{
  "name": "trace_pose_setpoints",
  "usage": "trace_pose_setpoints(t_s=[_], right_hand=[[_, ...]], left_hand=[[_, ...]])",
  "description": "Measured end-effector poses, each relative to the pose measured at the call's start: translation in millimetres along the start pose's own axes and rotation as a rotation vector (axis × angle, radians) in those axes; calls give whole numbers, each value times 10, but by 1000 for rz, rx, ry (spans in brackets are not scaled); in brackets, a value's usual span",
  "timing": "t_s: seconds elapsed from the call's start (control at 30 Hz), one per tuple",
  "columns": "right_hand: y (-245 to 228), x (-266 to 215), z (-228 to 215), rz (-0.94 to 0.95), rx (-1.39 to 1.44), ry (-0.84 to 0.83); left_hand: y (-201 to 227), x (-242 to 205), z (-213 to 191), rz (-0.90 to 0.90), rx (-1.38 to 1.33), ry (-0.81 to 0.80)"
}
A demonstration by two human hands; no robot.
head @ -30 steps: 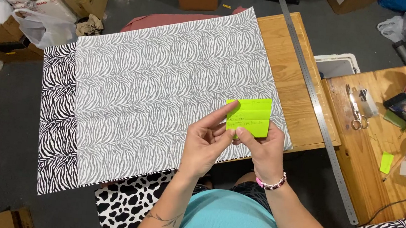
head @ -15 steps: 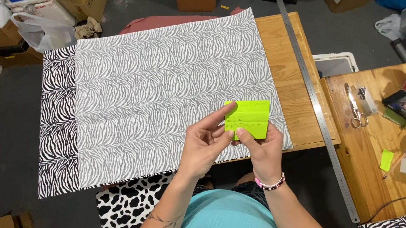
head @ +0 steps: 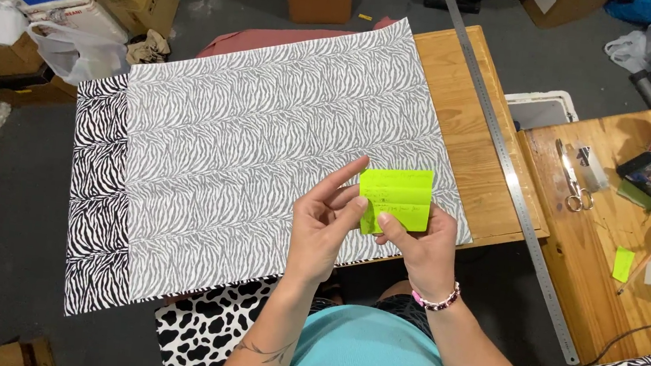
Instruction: The person folds a large piece of zebra-print fabric on a wooden table. They use a metal ruler to measure and align the fabric, then fold it into a smaller, neat stack. The person also handles a yellow sticky note and a pen, appearing to write or check measurements.
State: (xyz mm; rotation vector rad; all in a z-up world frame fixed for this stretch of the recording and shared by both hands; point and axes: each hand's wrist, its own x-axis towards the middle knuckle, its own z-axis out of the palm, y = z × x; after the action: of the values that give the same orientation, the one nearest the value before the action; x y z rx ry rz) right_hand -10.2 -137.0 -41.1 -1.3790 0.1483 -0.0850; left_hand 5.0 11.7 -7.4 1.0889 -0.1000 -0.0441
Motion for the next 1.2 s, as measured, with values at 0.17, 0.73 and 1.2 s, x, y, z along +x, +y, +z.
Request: trace_pose_setpoints(t_s=[0.17, 0.73, 1.2], right_hand=[[93, 7, -34, 23, 18, -13], [56, -44, -19, 14, 24, -4], [33, -81, -24, 13, 38, 10]], left_hand=[[-37, 9, -31, 0, 29, 33], [-27, -26, -19, -24, 12, 50], [-33, -49, -10, -20, 13, 36]])
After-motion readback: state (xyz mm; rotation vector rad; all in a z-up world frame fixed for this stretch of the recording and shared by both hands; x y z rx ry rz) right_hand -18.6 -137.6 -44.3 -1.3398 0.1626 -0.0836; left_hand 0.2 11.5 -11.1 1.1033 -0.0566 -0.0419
